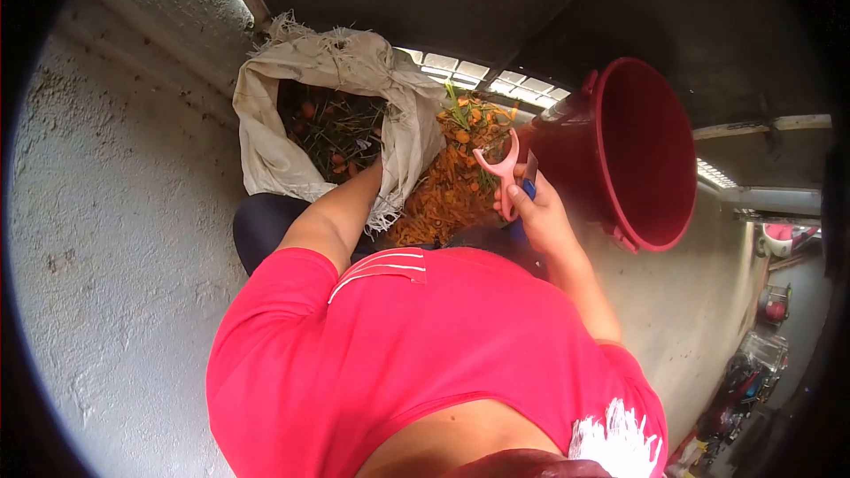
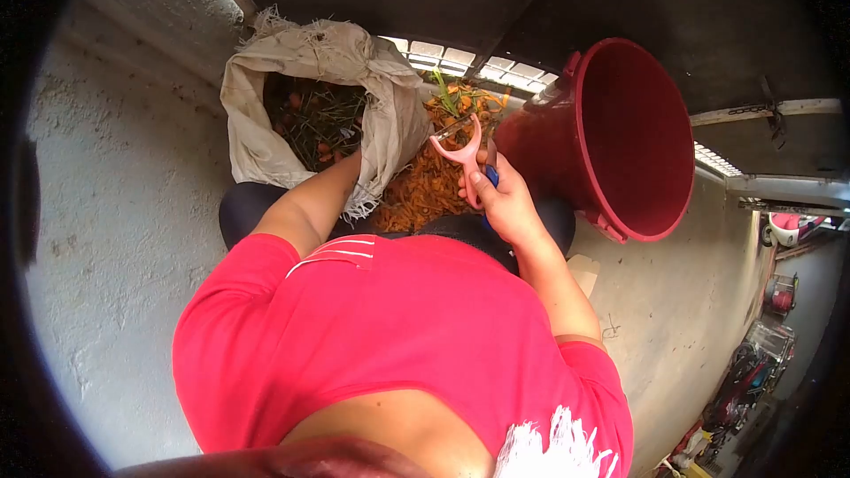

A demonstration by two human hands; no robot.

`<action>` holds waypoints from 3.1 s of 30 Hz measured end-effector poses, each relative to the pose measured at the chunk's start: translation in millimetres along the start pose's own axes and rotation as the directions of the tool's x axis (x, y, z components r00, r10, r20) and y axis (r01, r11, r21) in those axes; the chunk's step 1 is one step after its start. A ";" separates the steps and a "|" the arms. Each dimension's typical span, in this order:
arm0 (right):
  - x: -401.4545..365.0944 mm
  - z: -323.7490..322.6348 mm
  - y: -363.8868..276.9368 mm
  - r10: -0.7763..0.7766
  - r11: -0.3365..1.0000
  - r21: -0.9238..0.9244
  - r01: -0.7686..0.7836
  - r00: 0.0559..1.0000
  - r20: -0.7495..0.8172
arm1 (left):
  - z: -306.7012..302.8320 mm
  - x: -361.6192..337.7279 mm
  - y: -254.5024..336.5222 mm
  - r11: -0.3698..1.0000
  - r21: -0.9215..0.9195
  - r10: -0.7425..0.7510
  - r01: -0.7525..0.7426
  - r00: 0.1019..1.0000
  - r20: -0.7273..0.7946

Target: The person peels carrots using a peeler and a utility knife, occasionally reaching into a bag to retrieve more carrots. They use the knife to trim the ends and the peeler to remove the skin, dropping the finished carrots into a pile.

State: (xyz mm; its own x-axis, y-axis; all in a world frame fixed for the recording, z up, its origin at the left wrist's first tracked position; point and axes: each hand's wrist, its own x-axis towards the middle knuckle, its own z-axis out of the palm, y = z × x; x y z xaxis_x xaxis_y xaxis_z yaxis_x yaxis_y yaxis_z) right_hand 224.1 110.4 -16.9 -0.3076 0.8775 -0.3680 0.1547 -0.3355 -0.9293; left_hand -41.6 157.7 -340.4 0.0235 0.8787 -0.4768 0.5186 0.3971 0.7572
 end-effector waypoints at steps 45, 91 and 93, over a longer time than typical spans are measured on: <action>-52.5 46.6 -35.7 -0.028 0.857 0.516 0.009 0.999 0.029 | -103.4 -276.2 233.2 0.404 -0.816 0.691 -0.414 0.723 -0.025; -90.2 27.3 -81.2 -0.366 0.255 -0.670 0.697 0.711 0.600 | -59.8 -318.2 250.0 0.259 -0.956 0.121 0.137 0.977 0.173; -86.9 23.9 -81.5 -0.376 0.177 -0.692 0.700 0.698 0.610 | -60.9 -324.4 254.7 0.230 -0.957 0.095 0.176 0.975 0.202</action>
State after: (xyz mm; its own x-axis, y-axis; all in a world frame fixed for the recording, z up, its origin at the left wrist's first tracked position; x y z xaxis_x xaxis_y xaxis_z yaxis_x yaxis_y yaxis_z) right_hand 215.8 53.3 90.0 -0.8451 0.5295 0.0729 0.4616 0.7918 -0.4000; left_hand 30.8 -10.0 34.3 0.2450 0.8404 -0.4834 -0.6943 0.5001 0.5175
